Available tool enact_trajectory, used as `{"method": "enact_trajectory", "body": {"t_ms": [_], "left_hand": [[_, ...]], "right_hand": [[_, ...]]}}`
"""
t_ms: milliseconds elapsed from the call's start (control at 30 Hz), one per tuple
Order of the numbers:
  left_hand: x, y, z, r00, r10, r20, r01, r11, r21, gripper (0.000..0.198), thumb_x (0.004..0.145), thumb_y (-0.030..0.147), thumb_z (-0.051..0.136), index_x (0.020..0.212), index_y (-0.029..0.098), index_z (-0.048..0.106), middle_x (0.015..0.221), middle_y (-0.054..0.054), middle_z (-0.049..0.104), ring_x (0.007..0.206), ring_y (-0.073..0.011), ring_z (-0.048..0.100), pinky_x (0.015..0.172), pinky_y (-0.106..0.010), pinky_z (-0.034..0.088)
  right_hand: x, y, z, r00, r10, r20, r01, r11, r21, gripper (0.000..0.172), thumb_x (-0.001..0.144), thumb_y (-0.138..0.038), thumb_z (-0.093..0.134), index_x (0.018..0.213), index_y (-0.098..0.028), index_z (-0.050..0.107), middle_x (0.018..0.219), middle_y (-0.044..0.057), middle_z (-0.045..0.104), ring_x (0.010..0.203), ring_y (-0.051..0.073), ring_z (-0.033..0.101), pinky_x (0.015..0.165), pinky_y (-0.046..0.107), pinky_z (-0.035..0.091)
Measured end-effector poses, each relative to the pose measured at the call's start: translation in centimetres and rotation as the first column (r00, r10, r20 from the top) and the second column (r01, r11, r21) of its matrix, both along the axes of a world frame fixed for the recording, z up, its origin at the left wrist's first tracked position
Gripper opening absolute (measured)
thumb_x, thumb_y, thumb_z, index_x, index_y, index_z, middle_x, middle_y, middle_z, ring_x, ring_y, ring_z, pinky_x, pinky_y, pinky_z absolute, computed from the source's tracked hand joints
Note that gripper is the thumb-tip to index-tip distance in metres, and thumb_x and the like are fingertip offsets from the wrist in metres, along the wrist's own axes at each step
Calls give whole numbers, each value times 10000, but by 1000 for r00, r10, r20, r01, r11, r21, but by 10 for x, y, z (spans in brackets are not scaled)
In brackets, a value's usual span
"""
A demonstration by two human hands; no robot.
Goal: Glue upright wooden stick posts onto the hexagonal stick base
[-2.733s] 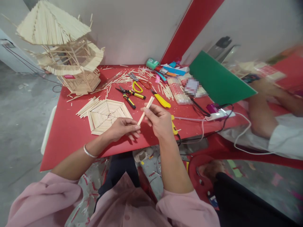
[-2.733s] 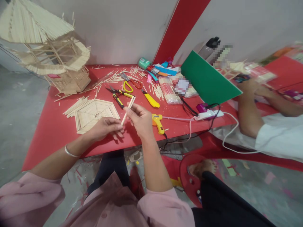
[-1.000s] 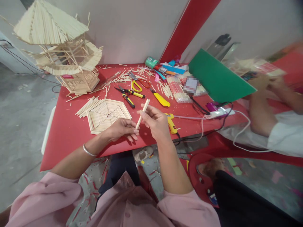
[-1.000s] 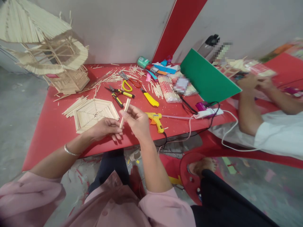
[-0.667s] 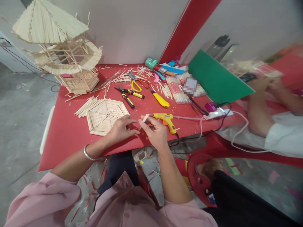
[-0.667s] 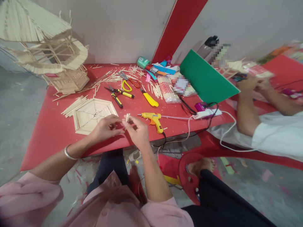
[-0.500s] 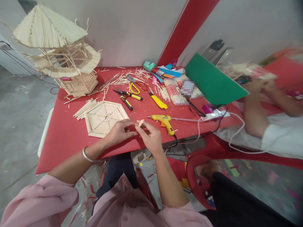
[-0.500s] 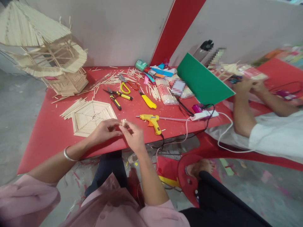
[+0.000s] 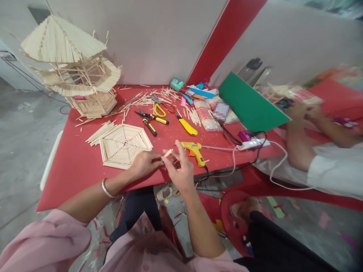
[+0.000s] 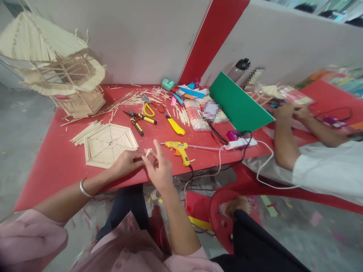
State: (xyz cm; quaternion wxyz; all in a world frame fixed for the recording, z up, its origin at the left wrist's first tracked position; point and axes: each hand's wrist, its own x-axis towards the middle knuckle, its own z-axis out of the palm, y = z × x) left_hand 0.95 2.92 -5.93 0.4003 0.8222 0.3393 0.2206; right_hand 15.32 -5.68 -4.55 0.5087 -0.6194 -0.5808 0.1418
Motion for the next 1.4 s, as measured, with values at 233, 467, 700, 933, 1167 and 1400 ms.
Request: {"method": "enact_trajectory", "body": {"t_ms": [233,467,700,933,1167,1400], "left_hand": [[-1,0,0,999,-6,47,7,1000,-23,141,839,177,631,821,163,770,737,-10,738,644,-118,621,623,-205,424],[-3,1,-3,997,-39,66,41,999,-31,159,859,219,621,801,148,751,716,-8,717,638,-116,605,631,-211,417],[-4,0,2,996,-52,75,54,998,-20,188,858,219,610,729,136,719,621,15,636,572,-86,530,565,-195,373],[-12,3,9,937,79,339,-64,996,-56,345,785,345,762,1060,139,731,833,-57,712,533,-78,509,512,-215,431],[-10,-1,20,850,42,525,-30,999,-31,235,837,384,730,933,173,769,804,-60,755,676,-135,664,628,-243,532],[-8,-2,17,853,143,502,-97,988,-117,263,778,417,779,874,172,781,784,-65,755,648,-141,659,620,-256,547]], "right_hand": [[10,1,16,907,-109,406,2,967,256,452,919,-249,621,1365,-292,559,1343,104,619,1159,240,625,940,411,553],[12,2,16,886,-144,442,-16,941,339,376,885,-187,660,1252,-268,648,1278,108,648,941,204,634,849,398,550],[6,-1,20,868,-110,484,-73,937,343,405,890,-143,642,1282,-243,634,1212,89,706,1006,201,659,880,383,536],[2,-4,28,815,-153,560,-62,936,347,388,861,-150,687,1243,-209,664,1183,67,734,1004,202,642,901,359,522],[-3,-6,28,822,-97,561,-86,953,292,380,889,-199,663,1268,-215,635,1220,62,720,1019,200,656,930,367,518],[-4,-6,24,886,-90,455,-49,957,285,742,884,-241,634,1544,-219,298,1341,106,642,1119,239,616,988,442,494]]}}
